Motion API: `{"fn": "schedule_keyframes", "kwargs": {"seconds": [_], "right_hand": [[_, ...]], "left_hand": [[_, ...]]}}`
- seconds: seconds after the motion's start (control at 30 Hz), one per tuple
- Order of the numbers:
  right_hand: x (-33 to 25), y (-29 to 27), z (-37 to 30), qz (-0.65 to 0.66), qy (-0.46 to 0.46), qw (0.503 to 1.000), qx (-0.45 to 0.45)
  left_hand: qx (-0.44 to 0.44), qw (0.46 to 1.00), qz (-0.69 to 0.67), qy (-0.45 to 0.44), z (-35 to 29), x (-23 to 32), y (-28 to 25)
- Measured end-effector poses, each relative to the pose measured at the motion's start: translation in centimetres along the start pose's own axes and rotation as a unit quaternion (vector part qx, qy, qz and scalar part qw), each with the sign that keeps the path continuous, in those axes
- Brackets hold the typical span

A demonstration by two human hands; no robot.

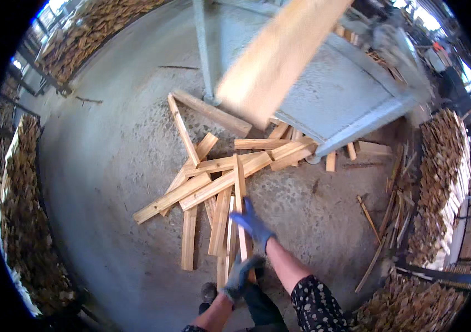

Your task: The person repeatedly picks up loose wooden planks from a pile on the floor and stacks them onto a metal rack. They gather planks in batches, carry them to the rack, and place them in a neat pile, repeating this cycle multiple times.

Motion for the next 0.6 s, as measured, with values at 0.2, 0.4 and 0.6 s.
{"fn": "schedule_keyframes", "kwargs": {"seconds": [0.2,0.4,0.6], "right_hand": [[0.8,-1.3,6.7,0.14,0.056,0.987,-0.051],[9.7,5.9,2.6,-0.052,0.08,0.995,-0.031],[10.9,9.2,-4.9,-0.091,0.134,0.986,-0.051]], "left_hand": [[-0.084,0.97,0.2,0.105,5.2,4.3,-2.6],[0.01,0.991,0.136,0.008,-3.9,-2.1,-5.4],[-0.014,0.992,0.096,-0.079,-10.6,-10.8,-6.2]]}}
Point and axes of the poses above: each hand's wrist, its own z-axis towards the middle knuckle, its own y-axis out of the palm, x = y × z, the point moved 10 cm from there along z, towards the middle knuckle, and after that the axes turned 13 degrees about -x, right-handed, at the moved point
